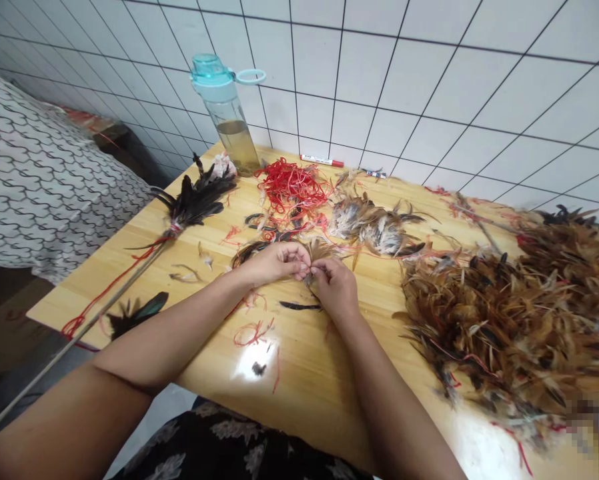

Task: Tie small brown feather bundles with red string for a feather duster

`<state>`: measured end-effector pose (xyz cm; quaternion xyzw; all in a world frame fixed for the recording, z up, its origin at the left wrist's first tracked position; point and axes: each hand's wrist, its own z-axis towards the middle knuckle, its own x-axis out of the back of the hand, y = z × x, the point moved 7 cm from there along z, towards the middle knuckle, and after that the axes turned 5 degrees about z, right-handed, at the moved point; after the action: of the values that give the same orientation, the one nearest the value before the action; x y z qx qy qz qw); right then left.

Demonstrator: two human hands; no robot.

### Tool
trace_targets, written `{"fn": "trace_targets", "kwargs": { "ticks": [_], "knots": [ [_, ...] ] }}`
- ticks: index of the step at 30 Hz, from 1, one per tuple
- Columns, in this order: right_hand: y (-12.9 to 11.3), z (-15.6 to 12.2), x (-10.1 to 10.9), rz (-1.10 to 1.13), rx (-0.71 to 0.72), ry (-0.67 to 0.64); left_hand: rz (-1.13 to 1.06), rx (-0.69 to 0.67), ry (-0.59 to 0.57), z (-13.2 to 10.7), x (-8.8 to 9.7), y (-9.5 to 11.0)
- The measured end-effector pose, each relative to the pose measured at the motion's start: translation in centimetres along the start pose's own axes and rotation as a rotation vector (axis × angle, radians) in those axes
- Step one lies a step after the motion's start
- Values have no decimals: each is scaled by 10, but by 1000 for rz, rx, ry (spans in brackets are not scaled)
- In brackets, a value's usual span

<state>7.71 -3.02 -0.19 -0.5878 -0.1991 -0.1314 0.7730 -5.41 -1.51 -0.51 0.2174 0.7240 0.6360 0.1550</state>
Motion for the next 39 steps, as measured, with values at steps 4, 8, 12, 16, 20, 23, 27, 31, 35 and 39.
{"fn": "trace_targets", "kwargs": {
  "ticks": [4,8,12,16,20,23,27,31,35,39],
  "knots": [
    [5,-1,-1,55,-67,-11,27,-25,33,1,1,0],
    [5,-1,-1,-16,-68,18,59,-36,44,1,0,1],
    [1,-1,-2,-85,-56,31,87,-43,44,1,-1,3],
    [-3,-1,-2,-143,-47,20,81,-39,47,1,-1,3],
    [-6,0,-6,-181,-15,-18,48,-16,8,0,-1,3],
    [-5,0,-7,-197,-15,-28,22,9,-48,0,-1,3],
    [-4,0,-7,-194,-30,-42,0,43,-58,-1,1,2],
    [-5,0,-5,-181,-35,-46,16,20,-57,-1,1,2],
    [-5,1,-5,-185,-31,-49,76,-26,-10,0,0,1],
    [-4,1,-5,-187,-32,-62,208,-113,92,1,-1,7]
  ]
}}
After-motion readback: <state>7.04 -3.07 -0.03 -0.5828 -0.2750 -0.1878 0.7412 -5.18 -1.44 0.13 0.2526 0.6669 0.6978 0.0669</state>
